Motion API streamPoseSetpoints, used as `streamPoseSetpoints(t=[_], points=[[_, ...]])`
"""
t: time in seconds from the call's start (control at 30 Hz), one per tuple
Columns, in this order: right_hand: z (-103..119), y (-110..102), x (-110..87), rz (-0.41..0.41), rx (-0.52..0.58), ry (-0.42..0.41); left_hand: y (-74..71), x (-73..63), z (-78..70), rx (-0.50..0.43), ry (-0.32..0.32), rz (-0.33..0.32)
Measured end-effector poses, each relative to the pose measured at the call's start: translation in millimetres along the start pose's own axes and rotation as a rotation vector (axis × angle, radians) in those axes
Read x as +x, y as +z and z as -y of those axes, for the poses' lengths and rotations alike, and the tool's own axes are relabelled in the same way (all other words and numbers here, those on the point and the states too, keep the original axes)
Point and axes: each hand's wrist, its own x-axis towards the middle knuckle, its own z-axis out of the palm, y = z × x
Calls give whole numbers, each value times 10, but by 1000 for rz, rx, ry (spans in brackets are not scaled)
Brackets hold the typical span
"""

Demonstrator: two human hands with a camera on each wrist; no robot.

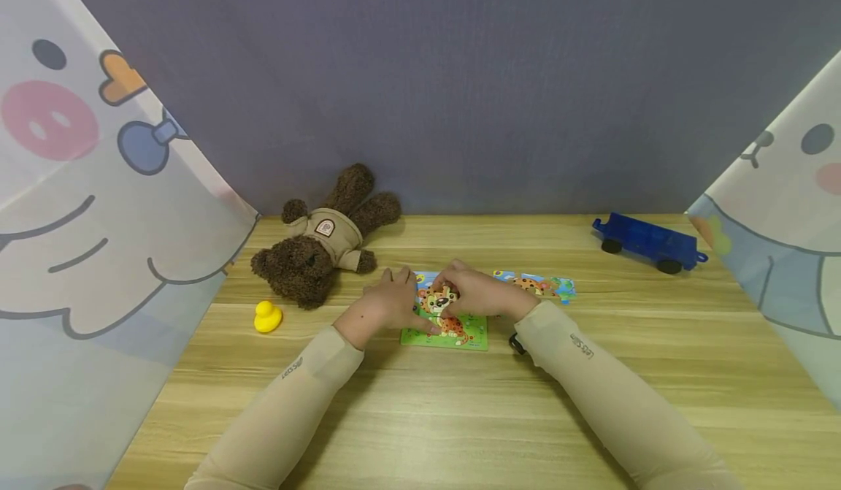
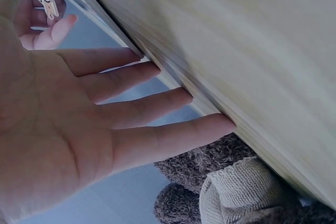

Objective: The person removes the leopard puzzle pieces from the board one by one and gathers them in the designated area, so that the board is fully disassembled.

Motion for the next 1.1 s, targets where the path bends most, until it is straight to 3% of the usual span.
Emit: streamPoseSetpoints(t=[0.73, 0.9, 1.0, 1.1], points=[[-38, -9, -46, -16, -33, -56, -9, 2, 16, 4, 7, -1], [-42, -30, -78, -4, 92, -46, -5, 8, 21, 4, 6, 1], [-55, -76, -118, -25, 187, -43, 1, 12, 21, 4, 6, 3], [-88, -152, -167, -62, 209, -49, 6, 13, 22, 8, 5, 3]])
